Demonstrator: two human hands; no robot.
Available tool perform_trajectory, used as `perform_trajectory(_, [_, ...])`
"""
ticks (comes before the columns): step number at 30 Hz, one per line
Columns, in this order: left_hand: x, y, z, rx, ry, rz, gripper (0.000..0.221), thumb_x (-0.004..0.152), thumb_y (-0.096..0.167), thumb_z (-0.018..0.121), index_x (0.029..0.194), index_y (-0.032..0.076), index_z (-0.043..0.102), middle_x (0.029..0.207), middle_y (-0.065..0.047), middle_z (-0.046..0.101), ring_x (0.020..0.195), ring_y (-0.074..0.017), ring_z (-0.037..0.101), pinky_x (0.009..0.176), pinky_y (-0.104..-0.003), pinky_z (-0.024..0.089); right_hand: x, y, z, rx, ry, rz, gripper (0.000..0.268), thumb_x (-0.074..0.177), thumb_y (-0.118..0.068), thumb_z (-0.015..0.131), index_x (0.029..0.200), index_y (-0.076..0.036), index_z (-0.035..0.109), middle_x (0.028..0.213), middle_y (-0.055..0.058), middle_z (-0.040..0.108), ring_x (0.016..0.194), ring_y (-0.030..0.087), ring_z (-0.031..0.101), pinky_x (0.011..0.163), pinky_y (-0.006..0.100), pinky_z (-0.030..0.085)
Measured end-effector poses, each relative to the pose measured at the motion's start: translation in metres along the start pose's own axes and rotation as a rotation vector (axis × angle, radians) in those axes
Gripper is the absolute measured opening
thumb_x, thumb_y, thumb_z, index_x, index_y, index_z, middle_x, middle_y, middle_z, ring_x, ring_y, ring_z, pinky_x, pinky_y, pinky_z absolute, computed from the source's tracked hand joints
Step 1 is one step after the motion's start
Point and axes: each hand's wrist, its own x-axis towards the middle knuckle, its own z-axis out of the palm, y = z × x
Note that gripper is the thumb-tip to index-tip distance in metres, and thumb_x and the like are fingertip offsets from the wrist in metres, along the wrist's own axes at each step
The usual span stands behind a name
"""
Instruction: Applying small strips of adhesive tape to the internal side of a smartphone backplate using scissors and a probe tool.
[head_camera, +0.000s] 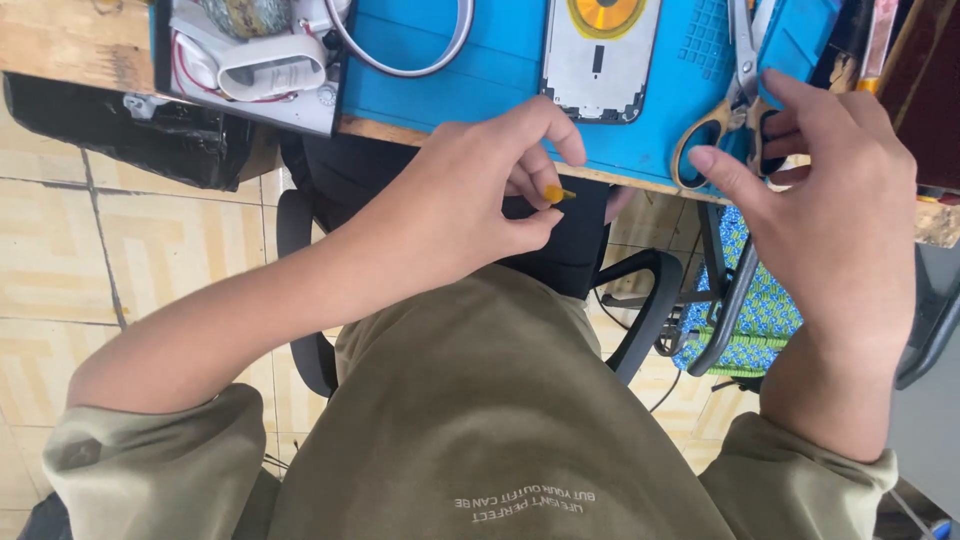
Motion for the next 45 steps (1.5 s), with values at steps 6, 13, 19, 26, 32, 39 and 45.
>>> perform_trajectory(6, [0.012,-0.006,-0.007,-0.028,-0.014,0.030,0.004,0.106,0.012,0.069,0.109,0.014,0.069,0.098,0.003,0.077,0.089,-0.0087,0.074,0.083,-0.024,0.063,0.005,0.005,0.010,-0.060,0.033,0.038,0.044,0.108,0.001,0.089,0.149,0.012,0.078,0.108,0.017,0.072,0.098,0.031,0.067,0.081,0.047,0.054])
perform_trajectory(13, [0.018,-0.002,-0.016,-0.027,-0.061,-0.043,0.006,0.109,0.020,0.068,0.104,0.017,0.070,0.090,0.006,0.072,0.078,-0.0072,0.064,0.069,-0.025,0.056,-0.019,0.067,-0.024,0.509,-0.227,0.181,0.048,0.121,0.012,0.063,0.164,0.018,0.043,0.139,0.036,0.061,0.117,0.041,0.072,0.101,0.043,0.059])
perform_trajectory(19, [0.025,-0.006,-0.023,-0.022,-0.157,-0.016,0.008,0.108,0.020,0.066,0.101,0.017,0.070,0.084,0.005,0.076,0.077,-0.0075,0.069,0.071,-0.027,0.057,-0.043,0.142,-0.037,0.415,-0.790,0.107,0.091,0.058,-0.029,0.095,0.146,-0.025,0.074,0.094,-0.005,0.097,0.078,0.010,0.092,0.064,0.025,0.069])
perform_trajectory(26, [0.029,-0.007,-0.026,-0.073,-0.195,-0.047,0.010,0.106,0.024,0.068,0.103,0.016,0.073,0.087,0.004,0.081,0.078,-0.0046,0.082,0.071,-0.022,0.063,0.011,0.111,-0.037,0.376,-0.975,0.079,0.089,0.055,-0.022,0.107,0.140,-0.031,0.085,0.089,-0.009,0.098,0.071,0.008,0.083,0.048,0.027,0.062])
perform_trajectory(32, [0.031,-0.009,-0.027,-0.101,-0.226,-0.042,0.010,0.106,0.022,0.068,0.102,0.015,0.073,0.088,0.004,0.081,0.079,-0.0054,0.083,0.074,-0.022,0.063,0.032,0.131,-0.022,0.302,-1.174,0.101,0.093,0.065,-0.023,0.104,0.152,-0.039,0.076,0.105,-0.013,0.100,0.068,0.009,0.085,0.042,0.026,0.067])
perform_trajectory(39, [0.034,-0.010,-0.028,-0.081,-0.261,-0.059,0.013,0.106,0.027,0.066,0.105,0.015,0.073,0.088,0.002,0.083,0.078,-0.0053,0.085,0.070,-0.022,0.063,0.044,0.093,-0.033,0.270,-1.072,0.078,0.086,0.063,-0.023,0.104,0.145,-0.039,0.085,0.088,-0.010,0.096,0.061,0.014,0.068,0.050,0.034,0.062])
perform_trajectory(45, [0.035,-0.011,-0.028,-0.056,-0.272,-0.078,0.013,0.106,0.028,0.067,0.104,0.017,0.074,0.085,0.003,0.084,0.078,-0.0047,0.083,0.071,-0.024,0.061,0.049,0.093,-0.031,0.319,-1.087,-0.013,0.084,0.066,-0.027,0.101,0.147,-0.037,0.083,0.079,-0.009,0.090,0.060,0.014,0.070,0.049,0.034,0.061])
